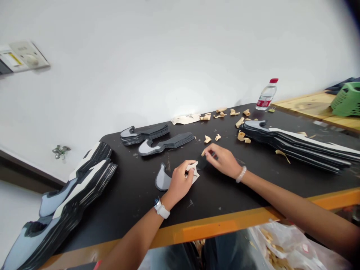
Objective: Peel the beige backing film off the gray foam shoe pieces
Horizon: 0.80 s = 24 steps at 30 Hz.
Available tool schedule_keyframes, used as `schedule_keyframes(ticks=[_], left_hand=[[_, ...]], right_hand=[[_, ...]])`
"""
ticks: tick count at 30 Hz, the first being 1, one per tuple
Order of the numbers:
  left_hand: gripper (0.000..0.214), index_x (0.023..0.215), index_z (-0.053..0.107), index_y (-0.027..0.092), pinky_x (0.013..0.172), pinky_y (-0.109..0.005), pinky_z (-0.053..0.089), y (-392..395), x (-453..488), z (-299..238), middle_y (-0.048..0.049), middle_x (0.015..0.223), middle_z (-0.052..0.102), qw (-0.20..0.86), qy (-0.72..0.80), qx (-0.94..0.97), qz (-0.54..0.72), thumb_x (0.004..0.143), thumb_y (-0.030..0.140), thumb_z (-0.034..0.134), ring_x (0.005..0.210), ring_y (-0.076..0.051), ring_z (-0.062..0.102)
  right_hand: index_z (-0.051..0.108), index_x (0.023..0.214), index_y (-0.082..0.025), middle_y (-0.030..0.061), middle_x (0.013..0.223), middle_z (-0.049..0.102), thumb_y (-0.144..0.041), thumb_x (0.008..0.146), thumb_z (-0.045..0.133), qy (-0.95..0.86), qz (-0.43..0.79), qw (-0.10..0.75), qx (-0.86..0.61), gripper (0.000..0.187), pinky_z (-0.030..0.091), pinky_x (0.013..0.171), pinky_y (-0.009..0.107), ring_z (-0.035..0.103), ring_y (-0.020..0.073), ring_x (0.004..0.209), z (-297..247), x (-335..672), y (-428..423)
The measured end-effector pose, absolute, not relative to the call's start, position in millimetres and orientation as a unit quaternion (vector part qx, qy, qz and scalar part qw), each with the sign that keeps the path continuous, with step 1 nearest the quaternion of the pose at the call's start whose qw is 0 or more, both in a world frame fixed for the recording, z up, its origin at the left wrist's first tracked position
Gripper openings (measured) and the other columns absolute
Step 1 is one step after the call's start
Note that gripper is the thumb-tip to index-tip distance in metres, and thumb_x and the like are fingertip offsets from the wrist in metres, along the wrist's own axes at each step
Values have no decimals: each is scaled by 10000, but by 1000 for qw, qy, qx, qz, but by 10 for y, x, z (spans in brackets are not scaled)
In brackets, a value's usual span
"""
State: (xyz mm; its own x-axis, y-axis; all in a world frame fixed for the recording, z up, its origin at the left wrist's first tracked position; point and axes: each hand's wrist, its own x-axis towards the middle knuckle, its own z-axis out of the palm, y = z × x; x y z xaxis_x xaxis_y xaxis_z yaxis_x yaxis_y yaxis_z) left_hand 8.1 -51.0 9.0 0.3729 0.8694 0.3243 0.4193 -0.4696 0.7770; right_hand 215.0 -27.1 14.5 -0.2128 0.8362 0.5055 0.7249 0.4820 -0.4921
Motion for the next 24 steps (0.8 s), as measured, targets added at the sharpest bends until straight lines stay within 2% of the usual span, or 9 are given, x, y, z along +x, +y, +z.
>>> schedule_keyframes(ticks=[3, 6, 8, 10, 13, 16, 20, 22, 24], left_hand=[[270, 1108, 576, 222, 819, -253, 425, -502, 70, 87, -13, 1016, 656, 335, 424, 755, 372, 870, 226, 451, 882, -150, 604], [286, 1138, 551, 207, 779, -263, 438, -486, 66, 61, -26, 968, 653, 386, 430, 727, 371, 881, 261, 436, 808, -147, 611], [300, 1158, 530, 200, 755, -269, 442, -479, 64, 44, -23, 905, 649, 400, 437, 708, 385, 886, 281, 433, 766, -145, 608], [307, 1166, 519, 203, 745, -271, 446, -477, 60, 46, -8, 837, 635, 396, 440, 691, 416, 880, 296, 454, 743, -142, 601], [304, 1161, 492, 197, 692, -265, 467, -484, 51, 99, 14, 719, 597, 398, 421, 635, 511, 897, 337, 435, 644, -124, 588], [335, 1195, 424, 194, 637, -254, 485, -510, 42, 169, 25, 674, 575, 382, 385, 576, 612, 923, 386, 383, 566, -110, 575], [316, 1167, 470, 200, 718, -263, 500, -580, 47, 181, -29, 845, 626, 343, 372, 643, 574, 909, 379, 435, 712, -127, 614], [286, 1114, 528, 195, 779, -271, 491, -611, 58, 163, -62, 994, 621, 321, 369, 688, 536, 901, 371, 454, 829, -144, 615], [276, 1093, 554, 198, 814, -274, 481, -626, 73, 147, -69, 1065, 608, 317, 364, 705, 520, 901, 369, 454, 904, -157, 604]], right_hand=[[560, 732, -177, 30, 734, 612, -296, 881, 398, -686, 128, 472, -539, 250, 416, 619, 256, 557, 143, 657, 147, 2356, -137], [529, 586, -180, 20, 584, 546, -386, 910, 334, -623, 170, 515, -564, 431, 399, 567, 265, 525, 141, 573, 133, 2498, -51], [522, 612, -183, 20, 613, 559, -438, 876, 428, -611, 169, 531, -562, 379, 408, 561, 266, 539, 149, 596, 121, 2504, -40], [536, 750, -186, 39, 776, 609, -419, 822, 542, -638, 154, 538, -530, 244, 446, 620, 280, 575, 169, 710, 123, 2444, -67], [529, 971, -196, 82, 1022, 602, -376, 804, 592, -737, 110, 488, -455, 253, 451, 822, 360, 563, 205, 935, 161, 2278, -186], [548, 995, -207, 80, 1023, 613, -418, 791, 614, -839, 78, 380, -382, 301, 368, 954, 435, 533, 226, 1008, 207, 2065, -371], [566, 935, -190, 59, 916, 633, -482, 766, 632, -881, 82, 327, -332, 344, 273, 1037, 464, 562, 206, 930, 209, 1841, -541], [580, 821, -190, 32, 799, 631, -397, 854, 543, -878, 83, 335, -333, 212, 310, 1010, 428, 576, 169, 820, 198, 1836, -531], [567, 686, -193, 7, 666, 604, -301, 903, 458, -870, 72, 346, -344, 266, 359, 952, 393, 564, 141, 693, 194, 1907, -472]])
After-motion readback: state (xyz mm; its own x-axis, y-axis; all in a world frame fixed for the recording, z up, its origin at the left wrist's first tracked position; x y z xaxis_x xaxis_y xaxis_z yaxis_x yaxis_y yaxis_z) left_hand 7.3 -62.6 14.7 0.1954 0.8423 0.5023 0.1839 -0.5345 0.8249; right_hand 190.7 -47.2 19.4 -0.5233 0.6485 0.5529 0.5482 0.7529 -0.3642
